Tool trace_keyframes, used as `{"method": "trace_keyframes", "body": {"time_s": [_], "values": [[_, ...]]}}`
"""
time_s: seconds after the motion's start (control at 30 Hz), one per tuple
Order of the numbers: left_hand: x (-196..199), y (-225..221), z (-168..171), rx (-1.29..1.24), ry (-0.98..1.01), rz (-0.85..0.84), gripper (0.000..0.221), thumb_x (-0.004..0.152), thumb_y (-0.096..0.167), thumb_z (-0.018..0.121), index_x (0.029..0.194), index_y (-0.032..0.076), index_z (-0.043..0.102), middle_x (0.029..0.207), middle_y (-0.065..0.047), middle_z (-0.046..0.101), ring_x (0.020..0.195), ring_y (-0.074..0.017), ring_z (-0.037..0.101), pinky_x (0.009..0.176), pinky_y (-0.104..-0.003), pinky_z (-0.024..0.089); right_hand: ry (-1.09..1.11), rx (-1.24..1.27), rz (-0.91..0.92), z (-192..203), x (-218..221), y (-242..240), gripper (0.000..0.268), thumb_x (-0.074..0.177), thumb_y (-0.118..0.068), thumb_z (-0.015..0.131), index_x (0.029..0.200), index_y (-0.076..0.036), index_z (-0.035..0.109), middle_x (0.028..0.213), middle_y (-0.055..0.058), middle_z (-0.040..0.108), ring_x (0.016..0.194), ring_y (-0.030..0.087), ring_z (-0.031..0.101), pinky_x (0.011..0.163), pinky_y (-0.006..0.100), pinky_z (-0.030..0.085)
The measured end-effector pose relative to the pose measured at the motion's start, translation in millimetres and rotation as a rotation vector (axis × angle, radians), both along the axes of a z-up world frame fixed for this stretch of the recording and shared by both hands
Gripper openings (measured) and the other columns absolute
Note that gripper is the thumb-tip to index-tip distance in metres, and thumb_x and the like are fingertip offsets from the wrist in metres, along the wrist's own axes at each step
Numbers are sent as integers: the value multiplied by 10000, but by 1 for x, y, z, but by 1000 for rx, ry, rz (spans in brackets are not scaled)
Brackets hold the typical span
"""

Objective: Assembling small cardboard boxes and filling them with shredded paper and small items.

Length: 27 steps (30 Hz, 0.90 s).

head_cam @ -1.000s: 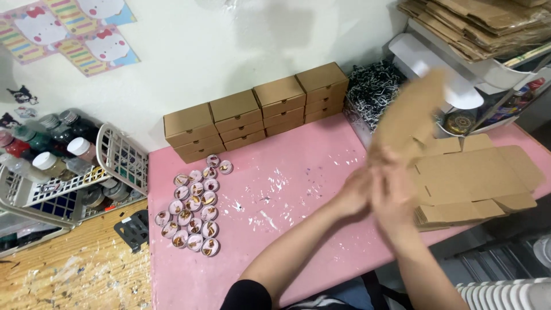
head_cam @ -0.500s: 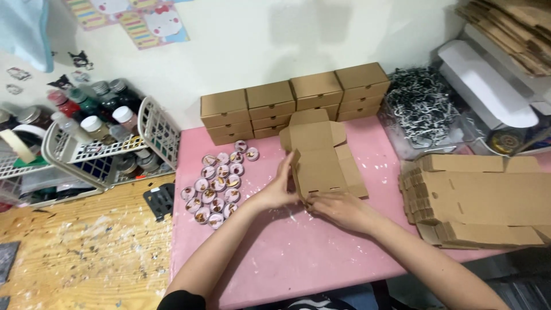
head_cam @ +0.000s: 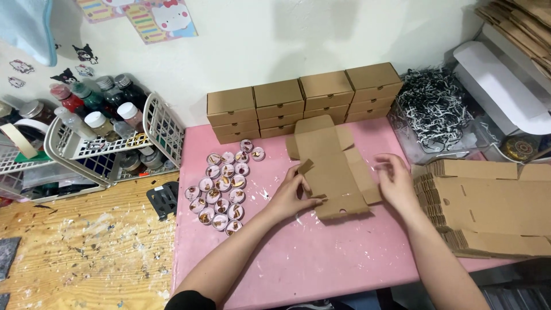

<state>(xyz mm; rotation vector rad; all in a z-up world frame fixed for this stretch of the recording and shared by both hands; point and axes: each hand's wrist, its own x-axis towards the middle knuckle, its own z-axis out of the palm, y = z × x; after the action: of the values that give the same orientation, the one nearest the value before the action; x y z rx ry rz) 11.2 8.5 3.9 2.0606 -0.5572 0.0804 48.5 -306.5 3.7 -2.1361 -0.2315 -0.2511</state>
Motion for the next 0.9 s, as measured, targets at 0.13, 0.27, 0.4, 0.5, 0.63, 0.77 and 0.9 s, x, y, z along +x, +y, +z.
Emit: {"method": "trace_keyframes", "body": {"time_s": [0.13,0.27,0.4,0.5,0.63,0.77,0.9], "values": [[-7,-4,17,25,185,18,434,757,332,866,896,78,543,1513,-185,414,1132,-314,629,933,-396,559,210,-24,-33,-20,8,-10,478,936,25,489,1409,-40,518,1341,142,636,973,272,621,914,376,515],[-8,-3,13,90,117,10,450,815,354,824,1045,78,553,1474,-190,417,1059,-290,635,942,-386,558,352,293,227,5,-3,4,662,870,41,490,1516,-86,431,1464,147,559,1241,270,546,1069,375,465],[-5,0,-2,177,-32,-10,593,857,382,832,1269,86,525,1486,-278,332,1321,-468,458,1079,-489,448,401,332,408,34,-14,19,916,778,36,568,1611,-188,262,1628,130,331,1480,302,362,1186,432,365],[-4,0,0,157,36,-24,600,876,423,773,1318,122,500,1511,-265,339,1393,-468,421,1129,-496,435,381,112,523,48,-24,25,1059,707,-8,727,1611,-226,220,1677,132,207,1541,310,223,1222,479,256],[-6,2,-1,199,11,-44,628,889,417,795,1351,123,489,1505,-273,316,1419,-481,366,1150,-524,370,322,-73,461,47,-22,34,1258,610,-133,896,1625,-255,162,1660,140,177,1522,310,202,1222,489,225],[-13,2,12,220,-34,-109,690,866,435,784,1411,140,480,1530,-241,348,1399,-468,406,1148,-529,388,257,-284,362,29,-20,40,1273,531,-334,973,1574,-218,251,1510,153,330,1447,322,307,1201,478,284],[-16,2,7,273,-138,-138,766,889,485,774,1487,148,435,1570,-226,365,1458,-457,402,1205,-541,362,85,-367,384,19,-24,45,1039,580,-435,947,1415,-116,417,1374,154,481,1359,339,412,1148,482,365]]}}
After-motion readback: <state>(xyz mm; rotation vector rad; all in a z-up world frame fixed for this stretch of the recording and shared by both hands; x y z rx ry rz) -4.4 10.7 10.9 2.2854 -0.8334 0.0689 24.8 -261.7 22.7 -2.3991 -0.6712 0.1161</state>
